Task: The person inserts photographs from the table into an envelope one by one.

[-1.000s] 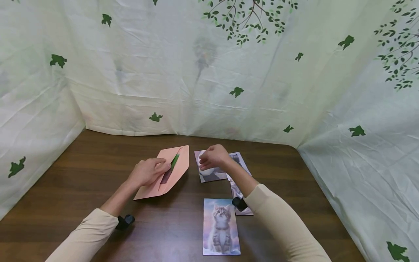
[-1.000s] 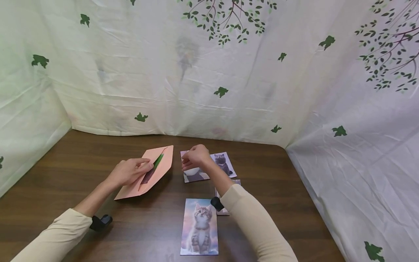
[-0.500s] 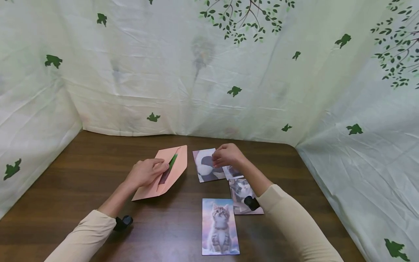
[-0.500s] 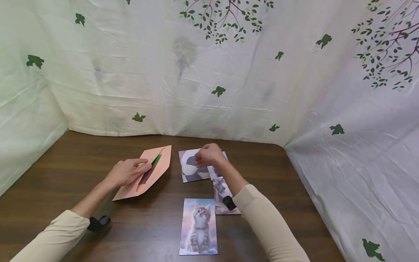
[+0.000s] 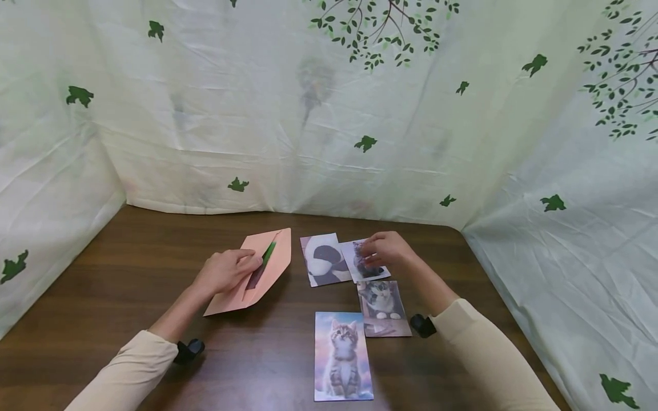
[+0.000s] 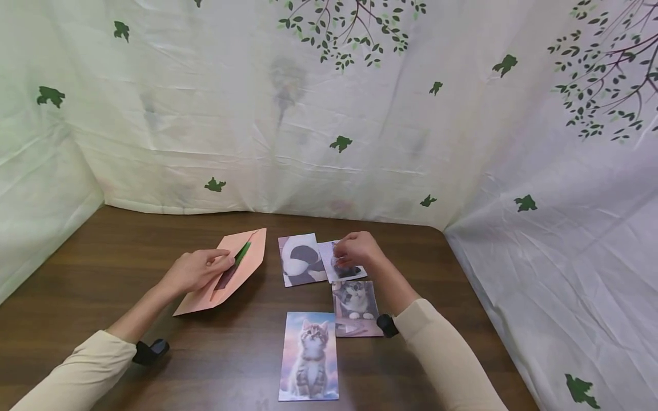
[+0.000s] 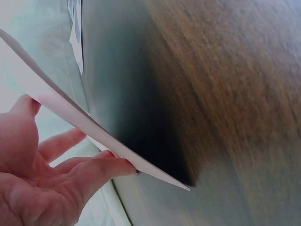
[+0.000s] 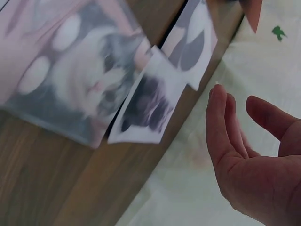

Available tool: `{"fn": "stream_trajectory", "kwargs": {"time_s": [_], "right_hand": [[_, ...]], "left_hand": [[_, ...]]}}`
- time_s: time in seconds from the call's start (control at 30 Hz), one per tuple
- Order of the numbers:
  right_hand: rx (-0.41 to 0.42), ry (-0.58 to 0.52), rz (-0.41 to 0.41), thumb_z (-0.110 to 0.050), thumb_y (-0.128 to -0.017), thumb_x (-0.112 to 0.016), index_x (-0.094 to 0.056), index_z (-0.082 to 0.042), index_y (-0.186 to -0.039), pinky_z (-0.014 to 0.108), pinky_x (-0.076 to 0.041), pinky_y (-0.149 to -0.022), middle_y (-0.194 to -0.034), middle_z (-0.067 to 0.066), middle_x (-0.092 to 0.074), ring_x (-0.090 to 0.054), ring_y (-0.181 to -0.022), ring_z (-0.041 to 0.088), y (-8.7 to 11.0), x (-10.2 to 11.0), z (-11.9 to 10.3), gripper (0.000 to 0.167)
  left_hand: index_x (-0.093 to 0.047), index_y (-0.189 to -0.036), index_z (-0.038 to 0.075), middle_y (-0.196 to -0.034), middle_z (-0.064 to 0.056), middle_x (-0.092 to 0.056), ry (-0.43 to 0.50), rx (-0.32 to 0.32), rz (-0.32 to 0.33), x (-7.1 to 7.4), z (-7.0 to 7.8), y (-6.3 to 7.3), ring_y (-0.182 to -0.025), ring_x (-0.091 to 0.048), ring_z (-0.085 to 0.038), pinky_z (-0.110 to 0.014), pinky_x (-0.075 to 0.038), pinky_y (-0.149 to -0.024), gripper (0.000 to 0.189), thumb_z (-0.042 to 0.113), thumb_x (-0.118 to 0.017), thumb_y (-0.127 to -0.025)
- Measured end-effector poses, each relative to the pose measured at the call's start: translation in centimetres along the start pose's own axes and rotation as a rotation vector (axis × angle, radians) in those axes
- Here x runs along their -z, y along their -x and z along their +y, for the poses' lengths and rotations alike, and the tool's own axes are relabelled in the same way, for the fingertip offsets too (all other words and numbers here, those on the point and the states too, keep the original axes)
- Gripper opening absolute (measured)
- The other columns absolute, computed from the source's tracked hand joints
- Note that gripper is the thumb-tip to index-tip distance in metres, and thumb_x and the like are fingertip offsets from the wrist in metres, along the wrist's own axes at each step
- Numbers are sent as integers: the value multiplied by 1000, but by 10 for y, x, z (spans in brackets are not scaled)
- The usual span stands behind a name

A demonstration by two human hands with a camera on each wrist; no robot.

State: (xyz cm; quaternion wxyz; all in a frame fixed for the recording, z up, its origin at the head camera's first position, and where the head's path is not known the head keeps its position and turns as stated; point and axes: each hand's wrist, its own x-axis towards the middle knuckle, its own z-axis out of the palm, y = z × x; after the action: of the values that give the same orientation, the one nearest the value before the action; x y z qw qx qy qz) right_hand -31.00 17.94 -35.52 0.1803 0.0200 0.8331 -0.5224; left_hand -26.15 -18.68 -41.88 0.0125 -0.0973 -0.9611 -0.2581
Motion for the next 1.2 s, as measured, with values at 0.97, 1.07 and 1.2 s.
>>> {"fn": "stream_trajectory", "kwargs": {"time_s": [0.97,1.07,1.2], "right_hand": [[-91,72,48,-10,-100,-57,-60,14,-129,44,-58,-88,-116,25,-69,-70,-91,25,17,58,61,37],[-102,69,49,-9,-100,-57,-60,15,-127,42,-59,-86,-109,21,-70,-69,-86,22,17,59,68,36],[-121,49,47,-10,-99,-58,-62,15,-125,40,-60,-83,-105,19,-70,-68,-82,20,14,58,78,35]], "left_hand": [[-63,-136,2,-131,-26,-66,-6,-12,10,-2,-2,-1,-118,-62,-49,-55,-50,-89,52,40,-49,-103],[-64,-136,2,-131,-25,-66,-7,-14,13,-3,-3,-2,-118,-62,-49,-55,-50,-88,53,40,-49,-103],[-64,-136,3,-131,-25,-66,-4,-11,15,-3,-2,-2,-118,-62,-49,-55,-50,-88,52,40,-49,-103]]}}
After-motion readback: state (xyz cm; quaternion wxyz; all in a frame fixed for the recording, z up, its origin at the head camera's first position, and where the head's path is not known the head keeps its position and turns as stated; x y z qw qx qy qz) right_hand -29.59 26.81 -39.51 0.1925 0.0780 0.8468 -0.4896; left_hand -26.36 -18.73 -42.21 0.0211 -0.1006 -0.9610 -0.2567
